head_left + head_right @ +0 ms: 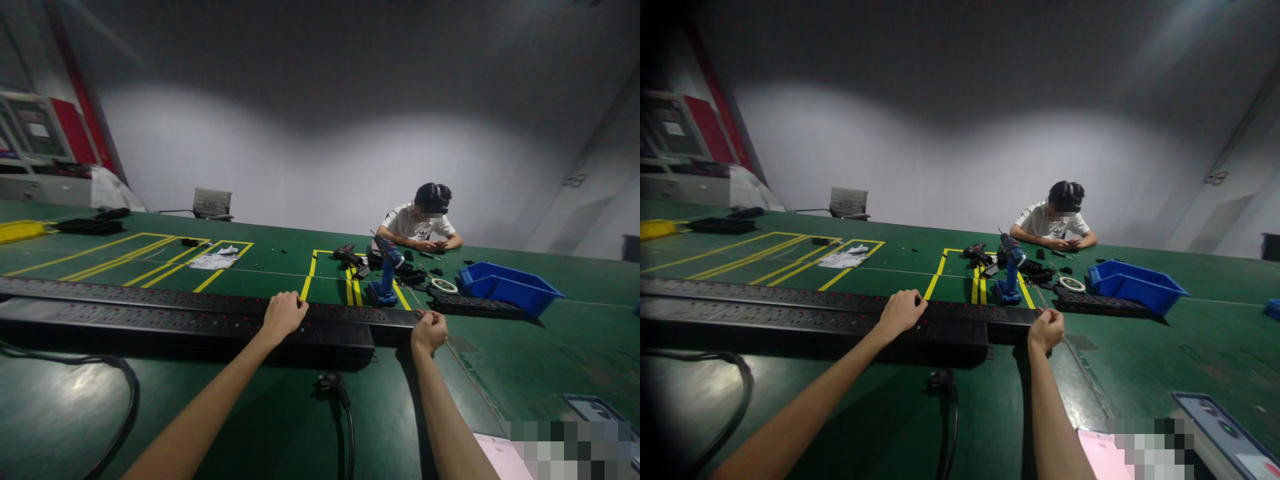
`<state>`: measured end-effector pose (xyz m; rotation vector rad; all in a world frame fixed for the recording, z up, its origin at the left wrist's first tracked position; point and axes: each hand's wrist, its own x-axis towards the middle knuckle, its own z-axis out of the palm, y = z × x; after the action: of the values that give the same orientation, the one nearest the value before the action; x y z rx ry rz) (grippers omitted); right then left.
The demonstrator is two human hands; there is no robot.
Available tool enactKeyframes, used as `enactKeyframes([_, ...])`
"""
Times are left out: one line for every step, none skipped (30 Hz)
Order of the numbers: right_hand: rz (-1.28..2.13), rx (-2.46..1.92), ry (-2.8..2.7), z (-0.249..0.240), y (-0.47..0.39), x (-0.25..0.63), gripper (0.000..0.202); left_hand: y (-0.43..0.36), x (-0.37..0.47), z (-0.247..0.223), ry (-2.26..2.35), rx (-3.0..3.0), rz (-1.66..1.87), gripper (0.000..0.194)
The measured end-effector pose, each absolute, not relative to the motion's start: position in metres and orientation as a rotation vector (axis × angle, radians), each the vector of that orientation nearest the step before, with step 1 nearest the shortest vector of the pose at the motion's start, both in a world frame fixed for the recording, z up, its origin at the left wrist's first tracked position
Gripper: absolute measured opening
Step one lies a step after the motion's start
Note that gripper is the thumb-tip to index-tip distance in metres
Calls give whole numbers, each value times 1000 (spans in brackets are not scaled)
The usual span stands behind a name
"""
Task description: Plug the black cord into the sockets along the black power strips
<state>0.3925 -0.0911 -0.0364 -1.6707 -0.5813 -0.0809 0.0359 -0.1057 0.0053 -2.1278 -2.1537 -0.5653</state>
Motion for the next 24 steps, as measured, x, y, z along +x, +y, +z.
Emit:
enactKeyframes([-81,-1673,-600,-37,-90,393,25,-106,36,5,-2161,-2114,-558,37])
enactKeyframes([-79,-1677,-619,-38,-89,393,24,-106,36,5,-2167,-2101,-552,37])
enactKeyframes([-76,-1680,-636,-39,-89,394,25,-106,35,5,-2170,-2086,-548,37])
enactKeyframes([-73,-1684,-653,-39,-88,394,25,-107,35,4,-2171,-2073,-546,37])
enactKeyframes([-70,-1688,-666,-40,-88,394,25,-107,35,3,-2172,-2060,-544,36])
enactKeyframes([-68,-1691,-677,-40,-88,394,25,-107,35,2,-2173,-2051,-543,36])
enactKeyframes([-66,-1693,-688,-41,-87,395,25,-107,35,2,-2170,-2043,-544,36])
enactKeyframes([-61,-1691,-699,-41,-88,395,25,-107,34,1,-2163,-2038,-549,36])
enactKeyframes([-56,-1687,-712,-41,-88,394,25,-107,34,0,-2155,-2035,-555,37])
enactKeyframes([-51,-1681,-724,-41,-88,394,24,-107,34,-1,-2148,-2033,-559,37])
enactKeyframes([-47,-1674,-735,-41,-88,394,24,-107,34,-1,-2142,-2032,-562,38])
enactKeyframes([-43,-1670,-743,-41,-88,394,24,-107,33,-2,-2139,-2031,-564,38])
enactKeyframes([-42,-1672,-748,-41,-88,393,24,-107,33,-2,-2139,-2030,-565,38])
enactKeyframes([-43,-1678,-750,-41,-87,393,25,-107,33,-1,-2141,-2030,-566,38])
enactKeyframes([-44,-1688,-751,-41,-87,393,25,-108,33,-1,-2143,-2029,-569,38])
enactKeyframes([-43,-1697,-752,-40,-86,393,26,-108,33,-1,-2145,-2031,-572,38])
enactKeyframes([-40,-1704,-754,-40,-86,393,27,-108,33,0,-2147,-2033,-575,38])
enactKeyframes([-36,-1707,-757,-41,-85,393,27,-108,33,0,-2151,-2035,-577,38])
enactKeyframes([-31,-1707,-764,-41,-85,394,28,-108,33,1,-2156,-2037,-577,38])
enactKeyframes([-26,-1706,-771,-41,-84,394,28,-108,33,1,-2162,-2037,-575,37])
enactKeyframes([-22,-1705,-777,-41,-84,394,28,-109,33,1,-2167,-2033,-575,37])
enactKeyframes([-19,-1704,-783,-42,-84,394,29,-109,34,1,-2168,-2027,-576,37])
enactKeyframes([-18,-1703,-789,-42,-84,394,29,-109,34,1,-2167,-2019,-582,37])
enactKeyframes([-16,-1703,-794,-42,-84,394,30,-110,34,1,-2164,-2012,-591,37])
